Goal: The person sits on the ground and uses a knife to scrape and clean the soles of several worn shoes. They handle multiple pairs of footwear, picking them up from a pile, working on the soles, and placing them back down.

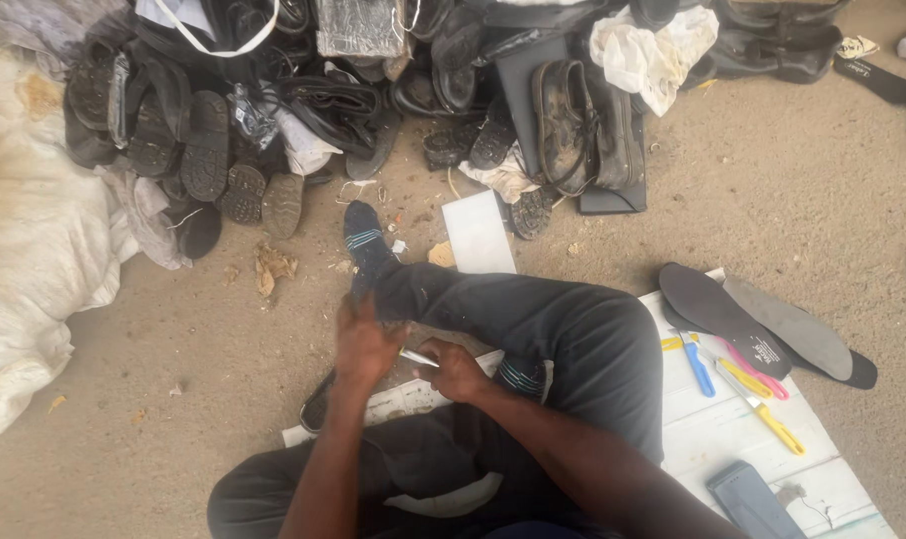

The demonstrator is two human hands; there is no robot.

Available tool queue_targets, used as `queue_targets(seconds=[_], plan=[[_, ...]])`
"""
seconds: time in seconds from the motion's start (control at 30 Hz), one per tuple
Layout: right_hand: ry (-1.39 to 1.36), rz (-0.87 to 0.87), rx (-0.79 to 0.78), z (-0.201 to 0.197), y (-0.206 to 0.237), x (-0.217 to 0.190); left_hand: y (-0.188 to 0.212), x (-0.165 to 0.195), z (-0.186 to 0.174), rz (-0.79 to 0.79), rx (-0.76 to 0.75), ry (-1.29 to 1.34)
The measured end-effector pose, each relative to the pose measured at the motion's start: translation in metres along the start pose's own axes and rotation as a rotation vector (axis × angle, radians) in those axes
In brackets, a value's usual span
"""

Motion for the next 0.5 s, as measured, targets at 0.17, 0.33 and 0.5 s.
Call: queue_targets(seconds=[0.17, 0.33, 0.5], plan=[[0.332, -0.163, 0.027, 0.019, -0.007, 0.016, 0.058, -0.122, 0.068, -0.151, -0.228, -0.317], [0.455, 0.128, -0.080, 0.020, 0.001, 0.020, 0.047, -0.137, 0.082, 0.085, 0.191, -0.350], [0.700, 0.047, -0.150, 0.009, 0.007, 0.004, 0.050, -0.196, 0.071, -0.227, 0.428, 0.135]])
Point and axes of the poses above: each hand's wrist, its own y-axis away from the middle knuckle, its own z-axis out of the palm, x = y × z, the point moved 6 cm from there along -y, towards the middle knuckle, and after that the axes turned 9 degrees about -y, right-handed, at the moved point
